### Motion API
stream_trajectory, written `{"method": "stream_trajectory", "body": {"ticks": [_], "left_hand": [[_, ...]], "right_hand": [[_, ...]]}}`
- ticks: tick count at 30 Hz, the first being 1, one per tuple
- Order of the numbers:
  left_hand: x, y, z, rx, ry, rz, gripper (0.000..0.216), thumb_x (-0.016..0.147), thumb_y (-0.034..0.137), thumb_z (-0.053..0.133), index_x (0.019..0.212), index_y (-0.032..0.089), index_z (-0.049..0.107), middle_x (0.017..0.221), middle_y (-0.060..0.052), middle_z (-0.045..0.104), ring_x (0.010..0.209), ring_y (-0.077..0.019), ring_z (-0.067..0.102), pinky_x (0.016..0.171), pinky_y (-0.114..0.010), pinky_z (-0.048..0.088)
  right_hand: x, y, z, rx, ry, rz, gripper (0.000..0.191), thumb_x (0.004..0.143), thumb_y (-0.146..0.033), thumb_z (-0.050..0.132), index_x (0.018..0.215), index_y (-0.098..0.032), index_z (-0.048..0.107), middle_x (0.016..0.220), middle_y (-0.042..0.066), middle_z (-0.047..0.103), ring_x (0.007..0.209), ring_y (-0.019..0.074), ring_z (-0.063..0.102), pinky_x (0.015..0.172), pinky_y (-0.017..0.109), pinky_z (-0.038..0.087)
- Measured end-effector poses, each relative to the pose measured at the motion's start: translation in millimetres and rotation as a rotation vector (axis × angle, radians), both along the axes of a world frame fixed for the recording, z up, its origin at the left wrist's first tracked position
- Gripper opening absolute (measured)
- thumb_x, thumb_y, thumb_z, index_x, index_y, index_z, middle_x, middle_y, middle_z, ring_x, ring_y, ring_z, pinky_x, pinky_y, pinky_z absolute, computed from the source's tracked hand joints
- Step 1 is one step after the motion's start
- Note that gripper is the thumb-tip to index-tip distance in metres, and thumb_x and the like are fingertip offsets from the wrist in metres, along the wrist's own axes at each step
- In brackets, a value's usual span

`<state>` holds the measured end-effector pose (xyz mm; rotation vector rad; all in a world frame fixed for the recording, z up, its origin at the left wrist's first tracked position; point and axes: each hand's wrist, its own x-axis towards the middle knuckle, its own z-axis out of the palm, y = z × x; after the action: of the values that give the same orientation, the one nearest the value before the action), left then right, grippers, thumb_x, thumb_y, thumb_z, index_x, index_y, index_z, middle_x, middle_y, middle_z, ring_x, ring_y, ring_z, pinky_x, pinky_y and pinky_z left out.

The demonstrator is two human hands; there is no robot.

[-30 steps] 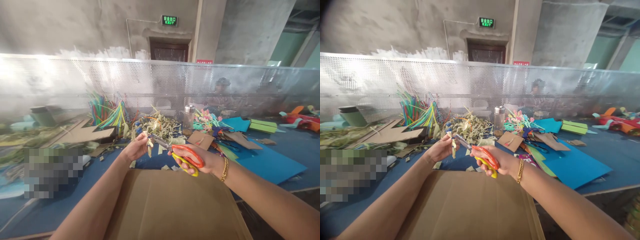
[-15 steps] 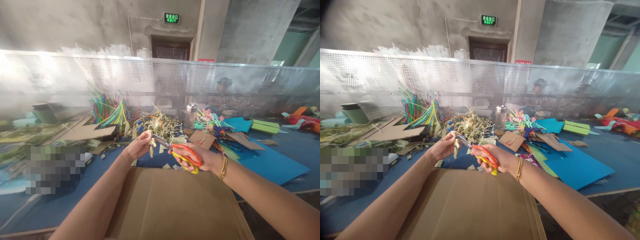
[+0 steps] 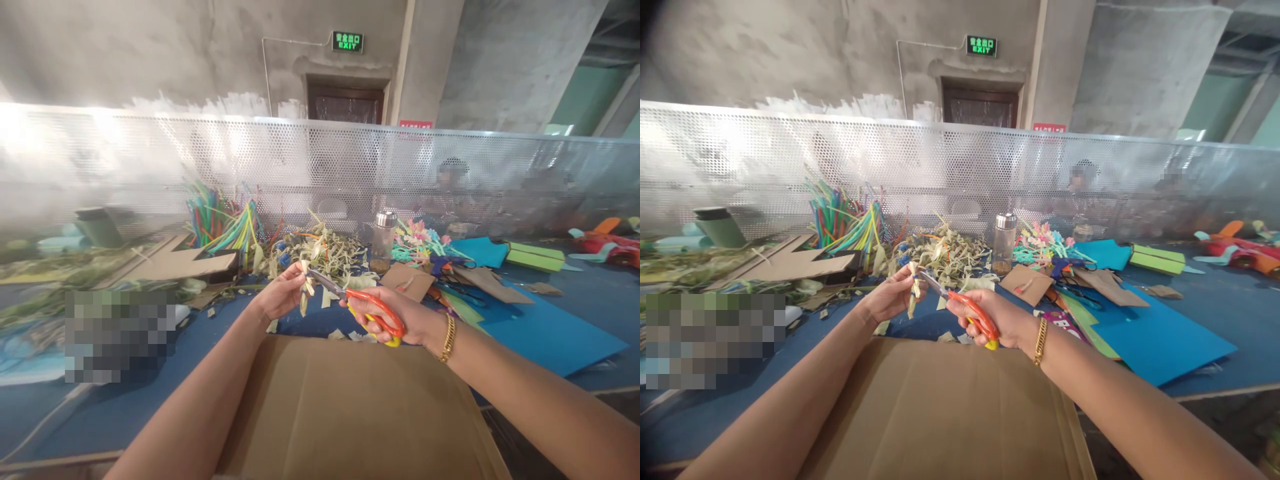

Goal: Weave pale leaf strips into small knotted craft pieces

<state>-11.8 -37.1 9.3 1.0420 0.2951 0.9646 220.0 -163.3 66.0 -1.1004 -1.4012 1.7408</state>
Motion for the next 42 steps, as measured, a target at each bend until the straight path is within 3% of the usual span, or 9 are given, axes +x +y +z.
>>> {"method": "stream_trajectory", "body": {"ticks": [5,9,13,17,21,30,34,38,42], "left_hand": [[0.1,2.2,1.5,-0.067,-0.011,0.001,0.028,0.072,0.012,0.073,0.097,0.018,0.060,0.084,0.000,0.060,0.066,-0.0085,0.059,0.065,-0.024,0.052],[2.1,6.5,0.0,-0.105,0.035,0.123,0.027,0.075,0.011,0.071,0.100,0.015,0.063,0.079,0.000,0.061,0.062,-0.0079,0.059,0.063,-0.022,0.052],[5.0,6.9,-0.8,-0.093,0.070,0.211,0.018,0.073,0.015,0.074,0.085,0.015,0.061,0.073,0.001,0.062,0.058,-0.0086,0.059,0.055,-0.021,0.050],[10.7,0.9,2.4,-0.076,0.090,0.284,0.025,0.066,0.018,0.079,0.082,0.016,0.060,0.070,0.002,0.062,0.055,-0.0078,0.058,0.049,-0.018,0.044],[14.3,-3.5,7.5,-0.060,0.088,0.353,0.033,0.060,0.020,0.083,0.086,0.016,0.063,0.071,0.001,0.065,0.054,-0.0075,0.057,0.048,-0.018,0.038],[7.9,-2.8,11.8,-0.120,0.009,0.376,0.032,0.057,0.015,0.083,0.082,0.017,0.063,0.067,0.004,0.062,0.056,-0.0057,0.055,0.054,-0.018,0.039],[9.3,-5.8,12.3,-0.046,0.017,0.259,0.036,0.059,0.020,0.083,0.090,0.016,0.065,0.066,0.003,0.061,0.050,-0.0050,0.052,0.048,-0.018,0.037],[8.7,-8.7,14.6,0.002,0.082,0.175,0.030,0.058,0.019,0.084,0.080,0.015,0.064,0.067,0.001,0.062,0.051,-0.0056,0.053,0.050,-0.018,0.039],[7.5,-6.3,15.0,0.014,0.103,0.252,0.024,0.063,0.027,0.082,0.076,0.014,0.065,0.064,0.000,0.060,0.053,-0.0068,0.053,0.052,-0.019,0.040]], "right_hand": [[-0.6,1.2,-3.0,0.013,0.125,-0.093,0.035,0.074,-0.045,0.072,0.084,-0.019,0.051,0.065,-0.005,0.049,0.045,0.0030,0.040,0.035,0.013,0.030],[-8.1,6.6,-0.6,0.154,0.288,-0.244,0.043,0.066,-0.040,0.079,0.092,-0.023,0.050,0.070,-0.006,0.050,0.055,0.0062,0.048,0.044,0.017,0.039],[-28.3,29.7,-10.6,0.293,0.161,-0.451,0.058,0.054,-0.033,0.084,0.100,-0.024,0.050,0.075,-0.005,0.056,0.063,0.0098,0.056,0.047,0.018,0.041],[-57.0,64.3,-31.9,0.498,0.032,-0.604,0.056,0.052,-0.030,0.083,0.099,-0.023,0.054,0.072,-0.005,0.058,0.060,0.0102,0.055,0.050,0.020,0.043],[-80.9,85.0,-41.8,0.497,0.078,-0.695,0.053,0.054,-0.030,0.079,0.100,-0.023,0.053,0.068,-0.007,0.058,0.053,0.0091,0.051,0.047,0.021,0.041],[-93.3,85.9,-35.2,0.444,0.280,-0.648,0.052,0.052,-0.027,0.079,0.096,-0.021,0.053,0.071,-0.006,0.060,0.054,0.0079,0.056,0.054,0.021,0.049],[-94.2,86.8,-41.8,0.457,0.315,-0.655,0.053,0.052,-0.025,0.080,0.097,-0.021,0.053,0.070,-0.006,0.060,0.053,0.0074,0.055,0.053,0.020,0.048],[-93.0,88.5,-45.9,0.451,0.375,-0.666,0.054,0.052,-0.026,0.081,0.097,-0.022,0.051,0.063,-0.008,0.058,0.050,0.0080,0.054,0.049,0.020,0.046],[-88.4,88.5,-46.2,0.462,0.347,-0.641,0.054,0.054,-0.029,0.080,0.099,-0.023,0.050,0.064,-0.008,0.057,0.049,0.0082,0.054,0.047,0.020,0.044]]}}
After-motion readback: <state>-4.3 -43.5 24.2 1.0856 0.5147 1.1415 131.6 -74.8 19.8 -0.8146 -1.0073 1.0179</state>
